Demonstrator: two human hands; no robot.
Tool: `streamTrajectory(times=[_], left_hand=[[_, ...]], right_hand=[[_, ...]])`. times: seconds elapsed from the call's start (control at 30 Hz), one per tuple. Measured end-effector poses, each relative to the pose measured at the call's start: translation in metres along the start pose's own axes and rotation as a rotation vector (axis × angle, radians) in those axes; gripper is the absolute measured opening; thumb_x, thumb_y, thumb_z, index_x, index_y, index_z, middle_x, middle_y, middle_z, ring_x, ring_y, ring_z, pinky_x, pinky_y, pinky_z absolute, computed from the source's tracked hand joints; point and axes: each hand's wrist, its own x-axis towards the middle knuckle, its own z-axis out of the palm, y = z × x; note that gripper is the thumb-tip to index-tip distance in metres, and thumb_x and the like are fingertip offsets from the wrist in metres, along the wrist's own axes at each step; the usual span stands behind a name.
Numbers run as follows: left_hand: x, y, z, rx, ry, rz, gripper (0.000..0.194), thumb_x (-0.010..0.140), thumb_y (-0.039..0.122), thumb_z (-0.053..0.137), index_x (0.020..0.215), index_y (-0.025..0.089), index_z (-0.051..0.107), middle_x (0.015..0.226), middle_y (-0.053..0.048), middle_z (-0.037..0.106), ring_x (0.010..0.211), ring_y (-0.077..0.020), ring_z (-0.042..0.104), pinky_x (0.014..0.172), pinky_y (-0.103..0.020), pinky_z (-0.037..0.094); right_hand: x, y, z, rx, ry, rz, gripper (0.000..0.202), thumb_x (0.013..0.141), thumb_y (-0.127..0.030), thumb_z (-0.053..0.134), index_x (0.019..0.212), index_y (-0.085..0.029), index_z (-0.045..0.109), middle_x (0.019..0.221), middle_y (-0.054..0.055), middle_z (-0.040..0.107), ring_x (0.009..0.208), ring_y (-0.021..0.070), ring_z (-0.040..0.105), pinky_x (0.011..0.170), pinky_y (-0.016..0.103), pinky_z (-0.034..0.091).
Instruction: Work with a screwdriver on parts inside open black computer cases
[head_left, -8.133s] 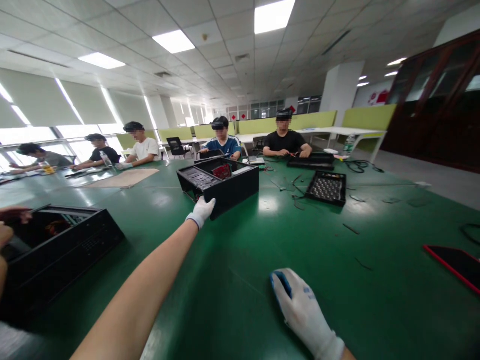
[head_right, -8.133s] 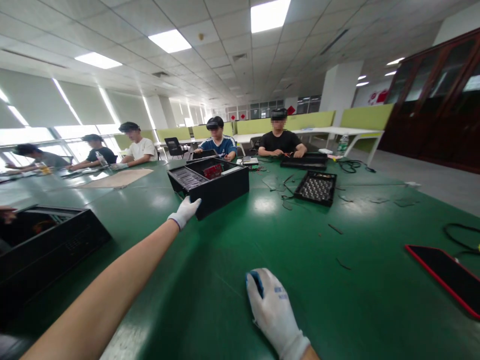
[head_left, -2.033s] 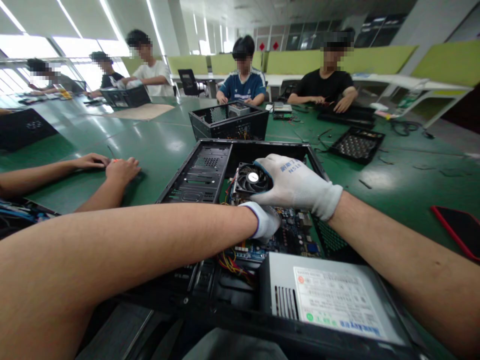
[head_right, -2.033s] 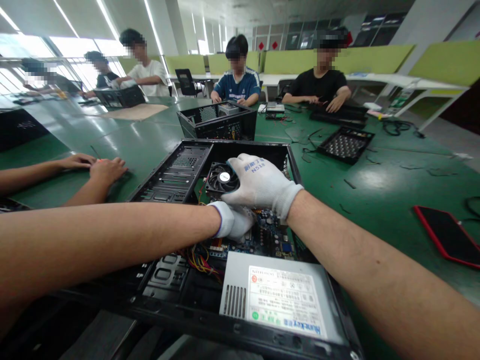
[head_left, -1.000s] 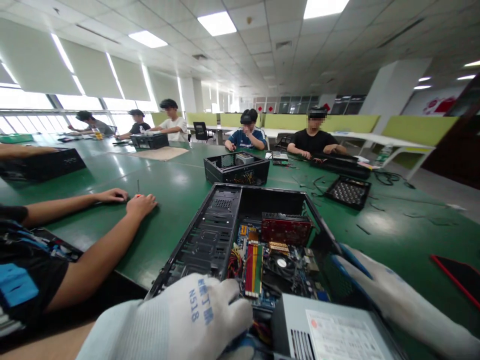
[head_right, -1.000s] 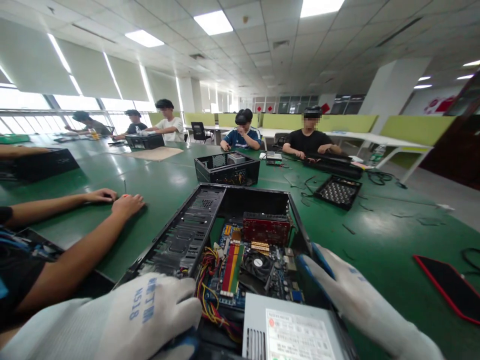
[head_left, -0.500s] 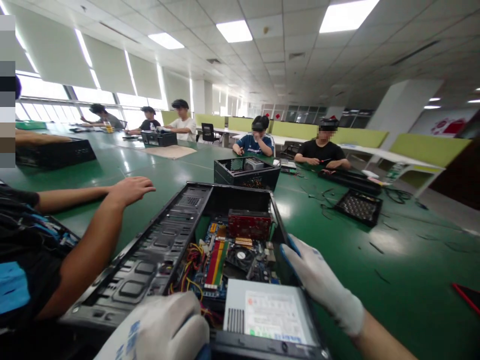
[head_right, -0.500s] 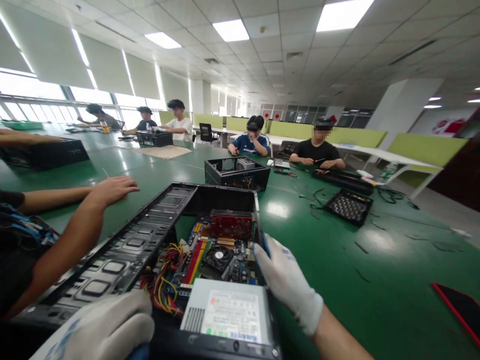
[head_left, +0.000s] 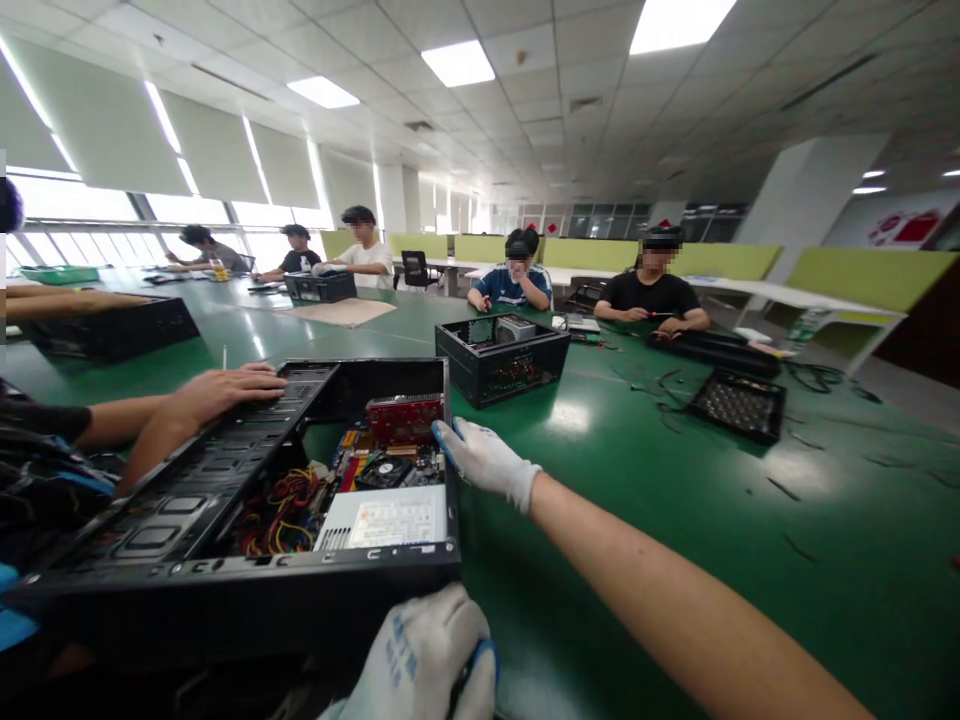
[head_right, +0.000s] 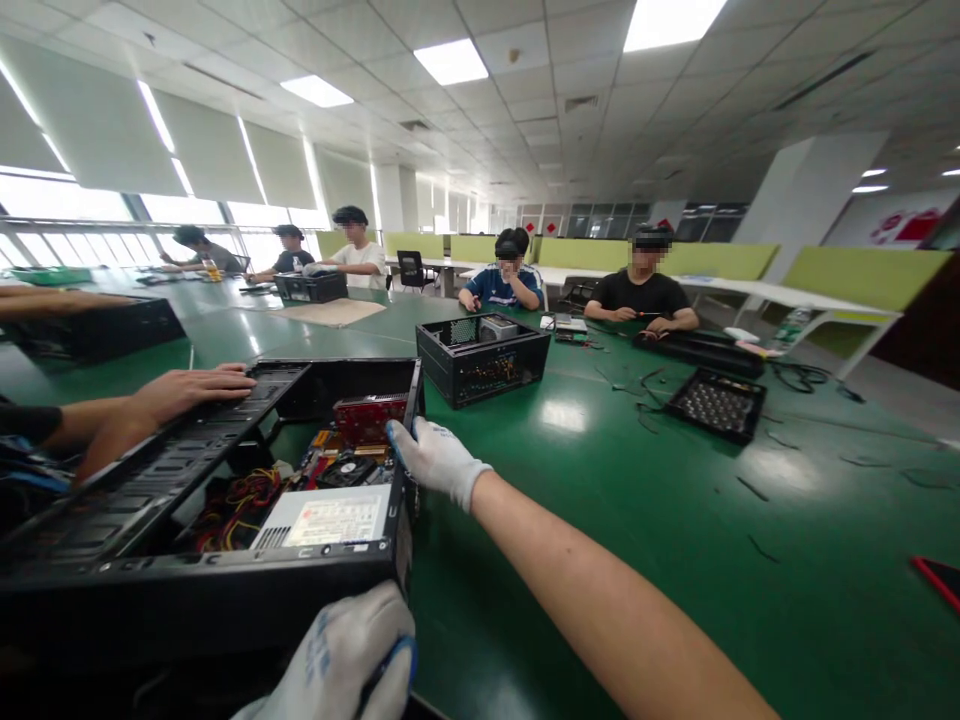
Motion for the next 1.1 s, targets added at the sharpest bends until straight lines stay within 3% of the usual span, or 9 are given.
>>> streamTrajectory(times=[0.13,0.23,0.37,0.47,0.57,0.7,0.77,1.0,1.1], left_hand=[[-0.008,-0.07,-0.058,-0.007,0.093,-0.043,0.034,0.096,0.035,0.043,0.105,0.04,0.075,0.086,0.004,0.072,0.093,-0.0204,0.071,0.065,-0.026,0.059],[-0.033,-0.15,-0.109,-0.005,0.452,-0.129,0.036,0.089,0.039,0.038,0.097,0.038,0.074,0.069,0.004,0.065,0.084,-0.0177,0.071,0.057,-0.02,0.054],[-0.057,-0.223,-0.127,-0.102,0.617,-0.172,0.037,0.09,0.054,0.044,0.077,0.028,0.068,0.063,-0.002,0.061,0.076,-0.017,0.071,0.062,-0.024,0.056],[-0.058,-0.221,-0.096,-0.181,0.72,-0.146,0.06,0.098,0.061,0.027,0.06,0.024,0.056,0.058,-0.002,0.061,0.064,-0.0151,0.07,0.08,-0.036,0.059],[-0.043,-0.169,-0.032,-0.191,0.908,-0.202,0.067,0.101,0.062,0.014,0.057,0.025,0.049,0.054,0.0,0.058,0.056,-0.0139,0.066,0.082,-0.037,0.06],[0.001,-0.079,0.059,-0.151,0.729,-0.292,0.039,0.096,0.047,0.044,0.066,0.028,0.059,0.062,-0.003,0.06,0.065,-0.0186,0.069,0.058,-0.026,0.056],[0.022,-0.06,0.086,-0.156,0.678,-0.276,0.03,0.095,0.042,0.051,0.071,0.027,0.063,0.064,-0.004,0.061,0.063,-0.0191,0.068,0.055,-0.026,0.055],[0.031,-0.108,0.112,-0.08,0.83,-0.423,0.022,0.103,0.031,0.046,0.095,0.022,0.064,0.081,-0.006,0.074,0.072,-0.0206,0.073,0.067,-0.029,0.059],[0.022,-0.108,0.13,-0.093,0.791,-0.375,0.016,0.1,0.032,0.052,0.103,0.025,0.066,0.087,-0.005,0.076,0.076,-0.0226,0.076,0.069,-0.03,0.063]], right_hand=[[0.008,0.027,-0.018,-0.001,-0.047,0.043,0.059,0.108,-0.053,0.027,0.136,-0.014,0.062,0.135,0.017,0.068,0.127,0.0245,0.063,0.104,0.034,0.045],[0.014,0.05,-0.03,-0.021,-0.064,0.123,0.067,0.108,-0.056,0.022,0.136,-0.011,0.062,0.131,0.019,0.07,0.123,0.026,0.065,0.103,0.036,0.046],[0.027,0.079,-0.036,-0.058,-0.052,0.257,0.071,0.106,-0.058,0.025,0.141,-0.006,0.058,0.136,0.023,0.066,0.126,0.029,0.064,0.105,0.036,0.045],[0.04,0.098,-0.038,-0.09,-0.027,0.322,0.076,0.104,-0.059,0.035,0.15,0.0,0.048,0.152,0.027,0.053,0.139,0.0321,0.053,0.114,0.037,0.039],[0.055,0.115,-0.04,-0.119,-0.01,0.348,0.08,0.101,-0.059,0.041,0.155,0.0,0.043,0.158,0.026,0.046,0.147,0.0323,0.045,0.119,0.037,0.034],[0.073,0.13,-0.041,-0.163,0.017,0.346,0.078,0.101,-0.057,0.043,0.156,-0.002,0.042,0.16,0.024,0.045,0.148,0.0308,0.043,0.12,0.035,0.033],[0.08,0.135,-0.041,-0.186,0.025,0.334,0.079,0.1,-0.057,0.044,0.156,-0.001,0.041,0.159,0.024,0.046,0.147,0.031,0.044,0.119,0.034,0.034],[0.102,0.144,-0.039,-0.298,0.05,0.303,0.084,0.097,-0.06,0.046,0.158,-0.003,0.037,0.162,0.025,0.039,0.149,0.0362,0.04,0.121,0.04,0.032],[0.117,0.146,-0.041,-0.354,0.062,0.297,0.086,0.095,-0.061,0.049,0.159,-0.005,0.037,0.165,0.024,0.035,0.15,0.0385,0.037,0.12,0.044,0.032]])
